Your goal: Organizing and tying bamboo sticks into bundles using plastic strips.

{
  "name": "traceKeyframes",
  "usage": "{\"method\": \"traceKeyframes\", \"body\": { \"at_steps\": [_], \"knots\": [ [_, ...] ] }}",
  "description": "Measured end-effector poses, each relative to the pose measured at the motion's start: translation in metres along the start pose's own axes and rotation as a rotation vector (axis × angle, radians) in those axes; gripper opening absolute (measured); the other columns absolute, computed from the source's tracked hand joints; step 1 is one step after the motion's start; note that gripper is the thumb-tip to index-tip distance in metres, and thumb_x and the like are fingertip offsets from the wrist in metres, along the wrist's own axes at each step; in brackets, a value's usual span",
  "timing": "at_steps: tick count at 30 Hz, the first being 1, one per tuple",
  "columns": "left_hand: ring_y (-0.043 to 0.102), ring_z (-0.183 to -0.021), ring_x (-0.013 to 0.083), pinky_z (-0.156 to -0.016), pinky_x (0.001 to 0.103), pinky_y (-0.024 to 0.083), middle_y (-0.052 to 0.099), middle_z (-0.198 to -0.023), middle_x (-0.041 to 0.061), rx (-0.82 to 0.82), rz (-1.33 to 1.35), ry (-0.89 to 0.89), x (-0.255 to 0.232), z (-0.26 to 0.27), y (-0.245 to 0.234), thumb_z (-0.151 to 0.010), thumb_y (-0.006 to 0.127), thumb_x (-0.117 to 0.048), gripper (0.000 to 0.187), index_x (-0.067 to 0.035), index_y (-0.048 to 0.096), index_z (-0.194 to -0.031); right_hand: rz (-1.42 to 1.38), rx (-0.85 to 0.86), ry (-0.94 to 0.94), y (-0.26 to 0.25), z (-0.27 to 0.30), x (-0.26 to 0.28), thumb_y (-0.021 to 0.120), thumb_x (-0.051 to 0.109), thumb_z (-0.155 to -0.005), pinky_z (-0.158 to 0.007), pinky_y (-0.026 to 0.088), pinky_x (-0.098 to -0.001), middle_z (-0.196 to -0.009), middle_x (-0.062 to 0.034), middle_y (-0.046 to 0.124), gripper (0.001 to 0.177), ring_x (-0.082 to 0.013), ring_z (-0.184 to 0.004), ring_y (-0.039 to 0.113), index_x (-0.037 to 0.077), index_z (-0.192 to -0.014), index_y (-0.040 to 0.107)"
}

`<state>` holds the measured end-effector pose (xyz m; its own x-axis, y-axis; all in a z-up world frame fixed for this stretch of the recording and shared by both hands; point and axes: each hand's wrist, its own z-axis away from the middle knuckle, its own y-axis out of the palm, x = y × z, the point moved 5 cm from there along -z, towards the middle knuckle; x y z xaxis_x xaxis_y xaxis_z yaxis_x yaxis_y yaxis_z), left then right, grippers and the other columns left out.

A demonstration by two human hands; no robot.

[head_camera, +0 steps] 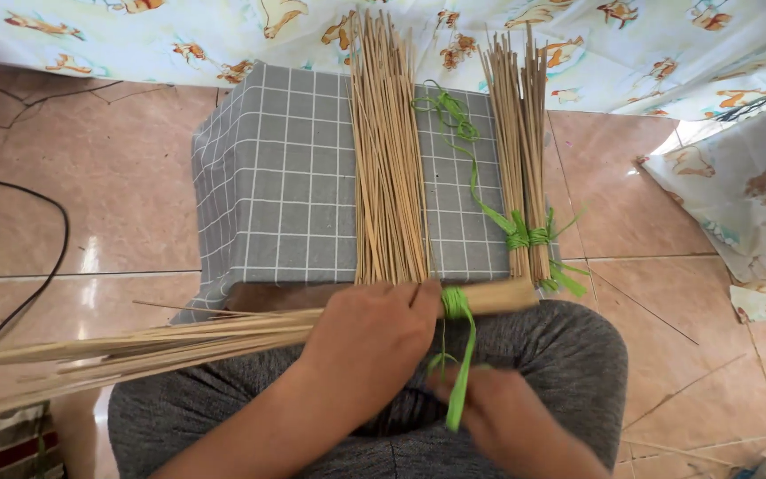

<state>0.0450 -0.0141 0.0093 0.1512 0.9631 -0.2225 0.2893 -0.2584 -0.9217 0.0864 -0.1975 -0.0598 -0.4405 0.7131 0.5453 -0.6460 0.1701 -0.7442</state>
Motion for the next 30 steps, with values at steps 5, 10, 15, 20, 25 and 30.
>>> {"method": "traceKeyframes", "body": {
  "at_steps": [5,10,15,20,25,30],
  "knots": [
    [0.067,-0.054,0.019,-0.045,0.029,0.055,0.072,-0.083,0.014,0.012,-0.131,-0.08,0.0,-0.006,0.016,-0.083,0.066,-0.015,0.04,0.006,0.066,-0.118,0.355,-0.212,-0.514,0.011,0.056,-0.002,0.075,0.024,-0.084,-0.05,0.058,-0.0314,-0.085,0.003,0.077,0.03,-0.0184,-0.055,0.069,0.021,-0.113,0.068],
    [0.072,-0.063,0.0239,-0.052,0.036,0.056,0.073,-0.086,0.011,0.15,-0.109,-0.003,-0.012,-0.002,0.025,-0.088,0.065,-0.019,0.038,0.002,0.066,-0.119,0.557,-0.387,-0.165,-0.095,0.038,0.038,0.073,0.039,-0.081,-0.049,0.054,-0.0352,-0.075,0.005,0.078,0.025,-0.0206,-0.047,0.066,0.032,-0.105,0.075],
    [0.067,-0.065,0.0289,-0.056,0.041,0.053,0.068,-0.08,0.01,0.161,0.216,0.205,-0.024,0.001,0.0,-0.09,0.061,-0.015,0.019,-0.001,0.063,-0.102,0.308,-0.632,-0.377,-0.167,-0.011,0.07,0.078,0.016,-0.083,-0.047,0.034,-0.0316,-0.057,-0.0006,0.055,0.012,-0.0143,-0.043,0.041,0.012,-0.094,0.08],
    [0.066,-0.062,0.0305,-0.056,0.044,0.054,0.067,-0.082,0.012,0.178,0.269,0.107,-0.004,0.001,-0.022,-0.092,0.056,-0.014,0.019,-0.002,0.06,-0.105,-0.14,-0.301,-0.338,-0.095,-0.075,0.001,0.078,0.007,-0.076,-0.057,0.051,-0.0266,-0.081,-0.0039,0.079,0.027,-0.0128,-0.062,0.064,0.009,-0.102,0.081],
    [0.069,-0.064,0.0317,-0.054,0.045,0.054,0.07,-0.081,0.01,0.081,0.15,-0.092,0.042,-0.012,-0.01,-0.089,0.059,-0.017,0.016,-0.007,0.06,-0.101,0.026,-0.058,-0.271,-0.013,-0.044,0.01,0.064,0.014,-0.08,-0.053,0.055,-0.0336,-0.07,-0.0007,0.078,0.025,-0.0201,-0.054,0.068,0.02,-0.098,0.08],
    [0.071,-0.061,0.0282,-0.051,0.04,0.056,0.07,-0.076,0.01,0.057,-0.08,-0.104,0.048,-0.02,0.031,-0.084,0.063,-0.012,0.01,-0.006,0.065,-0.091,0.495,-0.175,-0.588,-0.04,-0.004,0.064,0.061,0.024,-0.094,-0.052,0.056,-0.038,-0.077,-0.0028,0.069,0.021,-0.0228,-0.054,0.066,0.011,-0.11,0.062]
  ]
}}
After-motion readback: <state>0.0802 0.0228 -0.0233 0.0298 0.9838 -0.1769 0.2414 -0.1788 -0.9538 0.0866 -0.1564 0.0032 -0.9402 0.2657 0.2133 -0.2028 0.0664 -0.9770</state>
